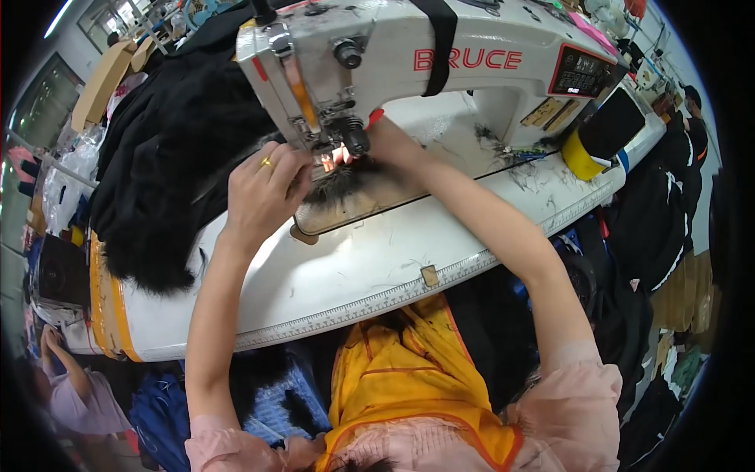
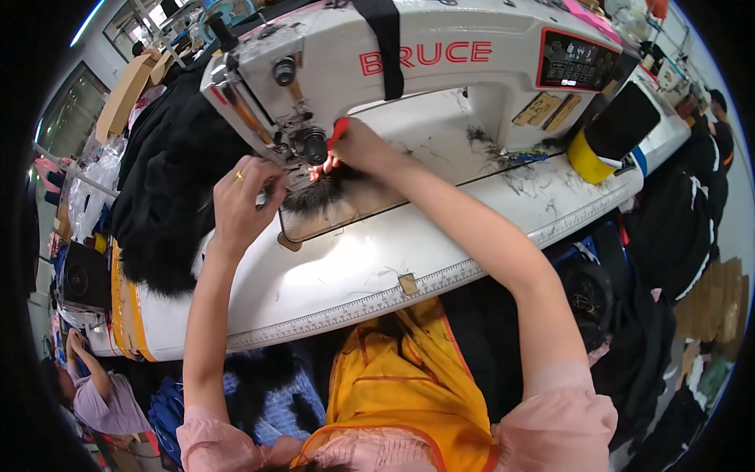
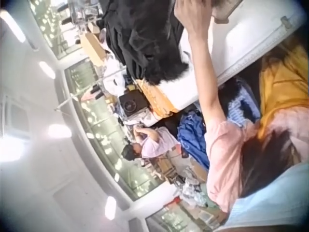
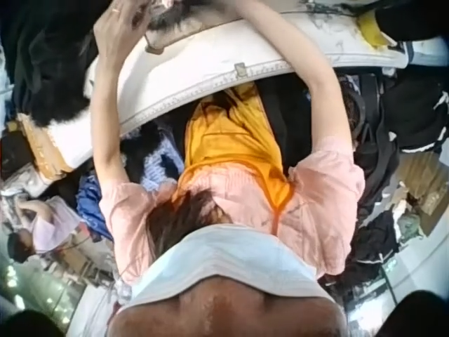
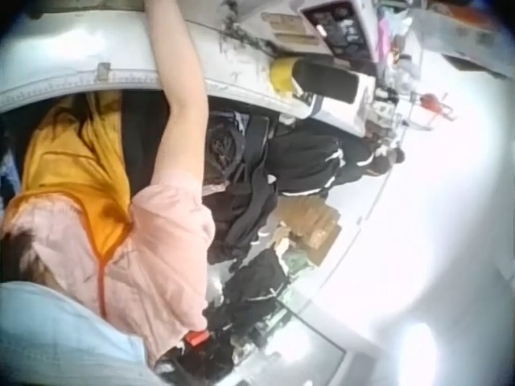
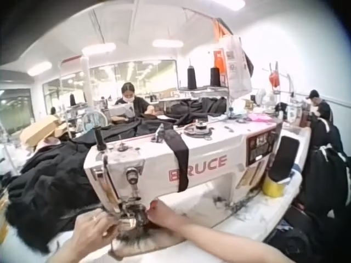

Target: Sew black fur trim onto dark fabric using an industrial sewing machine.

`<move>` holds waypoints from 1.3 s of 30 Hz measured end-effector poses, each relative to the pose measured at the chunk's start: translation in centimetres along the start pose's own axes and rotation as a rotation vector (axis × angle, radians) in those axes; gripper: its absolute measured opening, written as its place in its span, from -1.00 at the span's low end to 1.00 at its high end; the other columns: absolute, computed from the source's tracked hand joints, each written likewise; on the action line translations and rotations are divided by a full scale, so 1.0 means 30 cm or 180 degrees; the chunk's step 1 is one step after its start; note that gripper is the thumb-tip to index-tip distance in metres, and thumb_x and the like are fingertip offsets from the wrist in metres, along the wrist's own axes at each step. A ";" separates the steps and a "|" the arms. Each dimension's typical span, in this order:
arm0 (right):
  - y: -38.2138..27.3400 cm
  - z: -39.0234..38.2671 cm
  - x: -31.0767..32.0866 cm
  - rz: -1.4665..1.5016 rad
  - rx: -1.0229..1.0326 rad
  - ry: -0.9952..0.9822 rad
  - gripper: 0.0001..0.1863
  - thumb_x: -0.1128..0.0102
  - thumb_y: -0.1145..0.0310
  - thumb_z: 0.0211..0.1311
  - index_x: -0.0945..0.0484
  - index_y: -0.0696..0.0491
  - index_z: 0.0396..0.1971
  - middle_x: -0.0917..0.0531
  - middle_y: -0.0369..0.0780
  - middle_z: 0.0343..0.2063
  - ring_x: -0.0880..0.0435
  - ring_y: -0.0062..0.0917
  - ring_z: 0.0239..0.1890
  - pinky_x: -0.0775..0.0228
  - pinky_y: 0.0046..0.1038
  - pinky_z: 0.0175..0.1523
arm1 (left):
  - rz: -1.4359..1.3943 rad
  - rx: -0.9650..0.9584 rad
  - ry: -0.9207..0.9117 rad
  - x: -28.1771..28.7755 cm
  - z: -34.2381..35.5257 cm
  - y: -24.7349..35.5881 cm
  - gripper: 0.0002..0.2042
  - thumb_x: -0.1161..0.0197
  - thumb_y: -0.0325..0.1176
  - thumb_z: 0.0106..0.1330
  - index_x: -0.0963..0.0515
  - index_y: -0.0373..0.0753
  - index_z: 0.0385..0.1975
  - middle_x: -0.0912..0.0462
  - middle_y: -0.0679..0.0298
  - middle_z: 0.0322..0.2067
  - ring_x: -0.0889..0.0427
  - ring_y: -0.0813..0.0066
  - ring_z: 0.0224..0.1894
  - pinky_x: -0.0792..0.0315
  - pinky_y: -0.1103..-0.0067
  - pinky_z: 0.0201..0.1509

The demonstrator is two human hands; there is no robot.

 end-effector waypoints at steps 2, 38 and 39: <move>0.013 -0.004 -0.006 -0.0435 -0.0185 -0.0630 -0.82 -0.18 0.30 0.12 -0.51 0.13 -0.46 -0.56 -0.33 -0.62 -0.44 -0.74 -0.60 -0.23 -0.61 -0.49 | 0.0103 -0.0111 -0.0076 0.004 -0.014 0.002 -0.79 -0.24 -0.59 -0.08 -0.42 -0.19 -0.46 -0.51 0.36 -0.48 -0.53 0.40 -0.44 -0.43 0.55 -0.41; -0.141 -0.452 0.122 -0.3358 0.1125 0.0580 -0.74 -0.19 0.23 0.08 -0.58 0.03 -0.26 -0.58 -0.23 -0.28 -0.58 -0.30 -0.35 -0.43 -0.35 -0.25 | -0.0788 0.0929 -0.0309 0.029 -0.067 0.150 -0.89 -0.28 -0.53 0.01 -0.53 -0.23 -0.45 -0.51 0.26 -0.47 -0.54 0.32 -0.44 -0.44 0.48 -0.39; -0.093 -0.452 0.185 -0.3681 0.0572 0.0674 -0.75 -0.19 0.26 0.07 -0.57 0.02 -0.24 -0.58 -0.24 -0.24 -0.58 -0.31 -0.32 -0.42 -0.34 -0.23 | -0.0779 0.0994 -0.0267 0.017 -0.073 0.118 -0.92 -0.27 -0.52 0.04 -0.54 -0.26 -0.45 -0.50 0.23 -0.48 -0.52 0.29 -0.45 -0.42 0.49 -0.39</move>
Point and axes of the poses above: each hand's wrist, its own z-axis towards the middle knuckle, its own x-axis out of the back of the hand, y = z × x, the point moved 5 cm from there along z, towards the middle knuckle
